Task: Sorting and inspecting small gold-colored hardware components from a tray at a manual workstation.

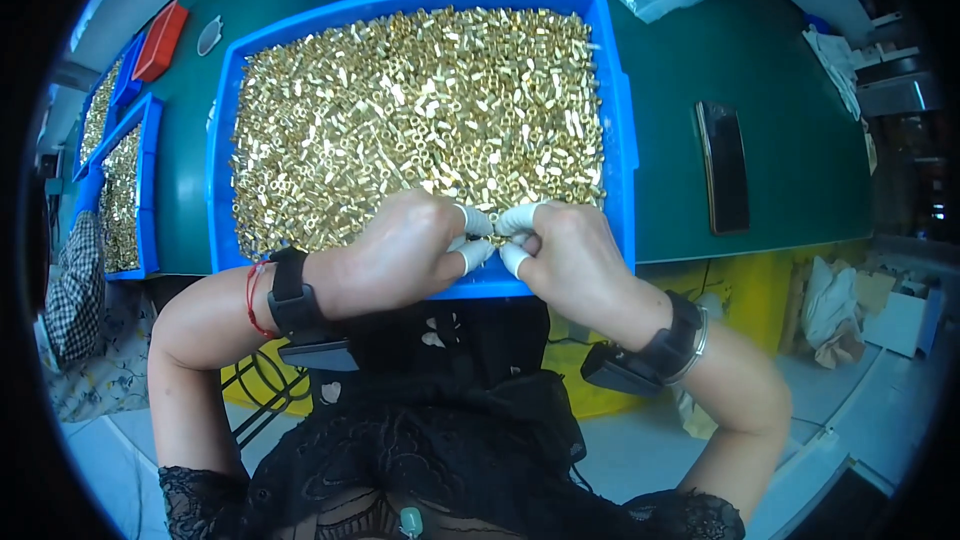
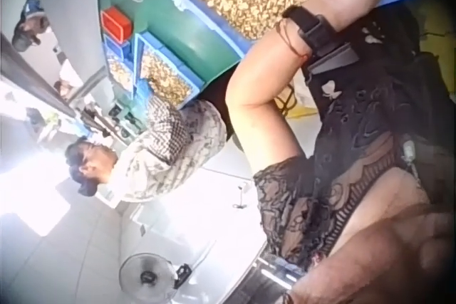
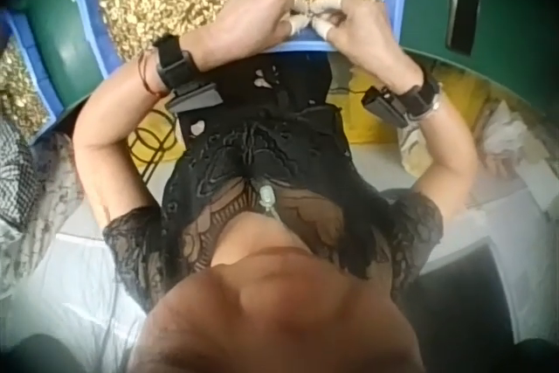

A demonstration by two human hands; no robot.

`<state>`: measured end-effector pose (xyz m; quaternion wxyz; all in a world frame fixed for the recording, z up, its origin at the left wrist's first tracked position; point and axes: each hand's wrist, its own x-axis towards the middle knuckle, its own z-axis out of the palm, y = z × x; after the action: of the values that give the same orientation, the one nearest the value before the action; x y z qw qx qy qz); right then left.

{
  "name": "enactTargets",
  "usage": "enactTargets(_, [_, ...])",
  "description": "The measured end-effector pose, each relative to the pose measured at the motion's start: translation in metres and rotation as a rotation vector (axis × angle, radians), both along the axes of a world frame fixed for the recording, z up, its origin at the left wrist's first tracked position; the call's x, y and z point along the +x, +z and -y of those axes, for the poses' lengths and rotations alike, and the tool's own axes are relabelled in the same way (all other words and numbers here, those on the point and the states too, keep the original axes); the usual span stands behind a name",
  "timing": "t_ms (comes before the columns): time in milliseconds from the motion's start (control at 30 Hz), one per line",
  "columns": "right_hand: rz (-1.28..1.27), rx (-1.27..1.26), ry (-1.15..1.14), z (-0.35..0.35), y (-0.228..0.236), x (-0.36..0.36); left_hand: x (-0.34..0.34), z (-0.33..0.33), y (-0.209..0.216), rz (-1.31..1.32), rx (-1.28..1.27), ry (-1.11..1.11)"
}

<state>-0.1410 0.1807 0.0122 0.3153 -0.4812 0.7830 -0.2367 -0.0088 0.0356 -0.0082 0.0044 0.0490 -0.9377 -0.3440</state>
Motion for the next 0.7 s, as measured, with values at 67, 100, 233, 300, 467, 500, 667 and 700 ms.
enactTargets(67, [0.073,-0.003,-0.052,0.004,0.010,0.000,0.000,0.003,0.010,0.002,-0.011,0.010])
enactTargets(100, [0.145,-0.005,-0.091,0.005,0.015,-0.002,0.001,0.005,0.017,0.009,0.112,0.061])
enactTargets(233, [0.305,-0.035,-0.158,0.015,0.024,-0.007,-0.001,0.016,0.041,0.107,0.452,0.176])
enactTargets(300, [0.372,-0.043,-0.127,0.023,0.021,-0.011,-0.005,0.025,0.046,0.329,0.672,0.232])
enactTargets(467, [-0.006,-0.167,0.074,0.102,0.048,-0.050,-0.027,0.079,0.061,0.070,0.696,0.387])
enactTargets(500, [-0.084,-0.292,0.118,0.123,0.058,-0.061,-0.038,0.098,0.069,-0.040,0.646,0.409])
enactTargets(667, [-0.200,-0.733,0.040,0.176,0.076,-0.094,-0.064,0.154,0.085,-0.398,0.936,0.388])
enactTargets(700, [-0.193,-0.705,0.041,0.171,0.080,-0.091,-0.058,0.161,0.081,-0.387,0.873,0.415])
